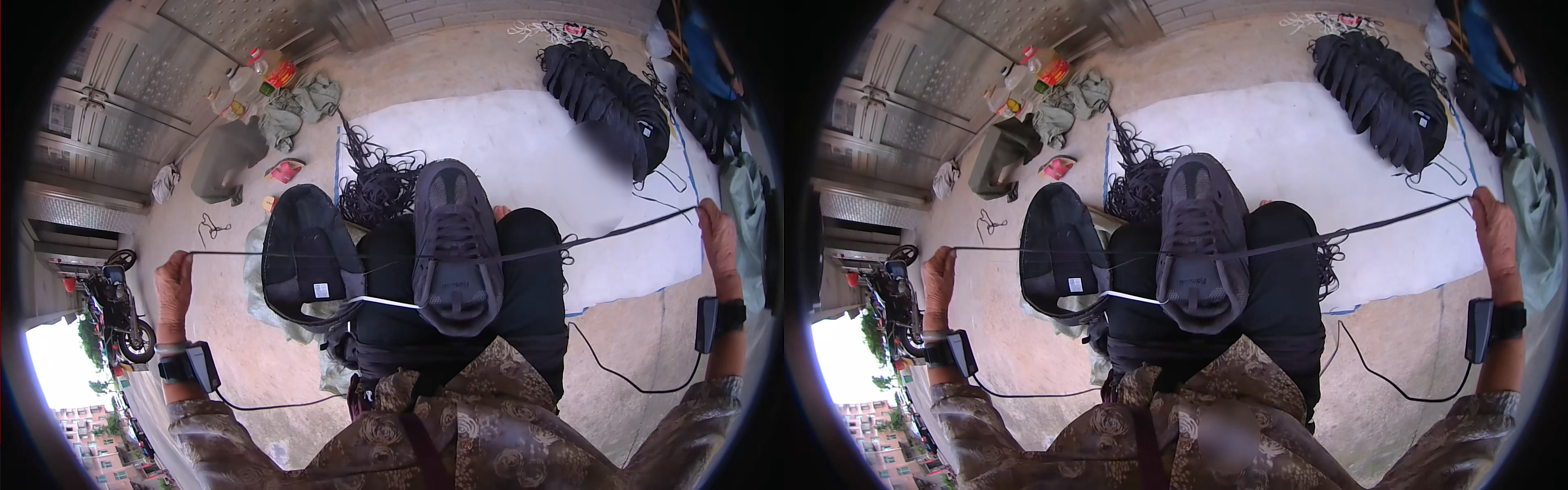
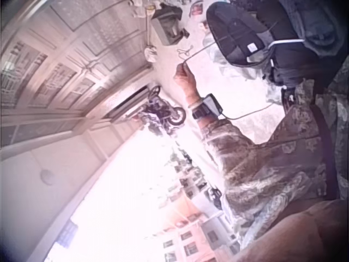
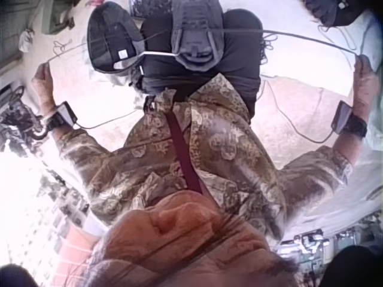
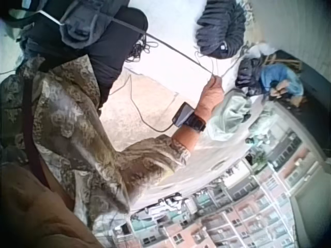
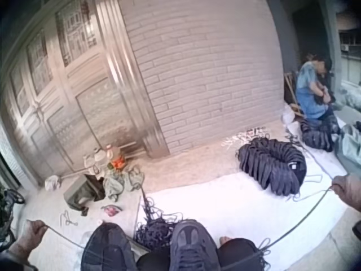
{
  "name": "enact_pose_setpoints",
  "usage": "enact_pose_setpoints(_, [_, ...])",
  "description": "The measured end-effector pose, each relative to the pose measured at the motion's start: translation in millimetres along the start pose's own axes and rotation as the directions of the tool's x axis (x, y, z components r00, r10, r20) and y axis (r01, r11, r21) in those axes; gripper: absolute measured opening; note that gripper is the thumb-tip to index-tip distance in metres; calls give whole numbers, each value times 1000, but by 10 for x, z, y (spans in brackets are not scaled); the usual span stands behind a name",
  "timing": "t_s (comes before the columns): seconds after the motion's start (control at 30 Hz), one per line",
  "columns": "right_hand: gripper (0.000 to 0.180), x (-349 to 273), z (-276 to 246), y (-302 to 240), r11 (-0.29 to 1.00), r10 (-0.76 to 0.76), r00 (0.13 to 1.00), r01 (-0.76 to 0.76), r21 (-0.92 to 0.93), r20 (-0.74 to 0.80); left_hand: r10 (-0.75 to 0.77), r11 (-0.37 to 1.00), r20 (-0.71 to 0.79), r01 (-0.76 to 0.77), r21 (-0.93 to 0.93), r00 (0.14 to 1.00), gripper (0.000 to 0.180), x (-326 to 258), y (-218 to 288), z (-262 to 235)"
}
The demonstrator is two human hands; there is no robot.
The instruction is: Lacing a black sneaker while sitting in a shoe assembly area.
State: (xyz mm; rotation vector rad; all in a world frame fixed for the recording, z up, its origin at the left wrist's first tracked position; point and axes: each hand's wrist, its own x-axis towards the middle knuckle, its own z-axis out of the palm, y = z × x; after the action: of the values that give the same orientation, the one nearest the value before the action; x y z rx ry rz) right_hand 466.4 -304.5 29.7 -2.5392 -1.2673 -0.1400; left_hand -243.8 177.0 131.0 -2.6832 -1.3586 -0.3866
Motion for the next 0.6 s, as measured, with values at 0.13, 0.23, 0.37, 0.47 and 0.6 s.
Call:
enact_pose_setpoints(0.13, [15,283,241,-725,539,368,904,-398,743,218,-322,662,302,442,-606,897,31,199,1078,112])
enact_pose_setpoints(0.23, [18,-19,631,-1584,444,256,835,-549,708,487,-75,313,705,688,-655,705,33,-118,1871,538])
enact_pose_setpoints(0.37, [22,-470,1024,-2612,-37,-48,746,-666,745,664,198,42,828,839,-543,525,26,-441,2475,981])
enact_pose_setpoints(0.47, [21,-532,1255,-2913,-248,-132,756,-652,717,641,253,-70,818,854,-516,516,21,-408,2722,1128])
enact_pose_setpoints(0.6, [13,-472,1382,-3028,-291,-92,765,-632,718,637,195,-142,802,825,-547,565,19,-295,2835,1219])
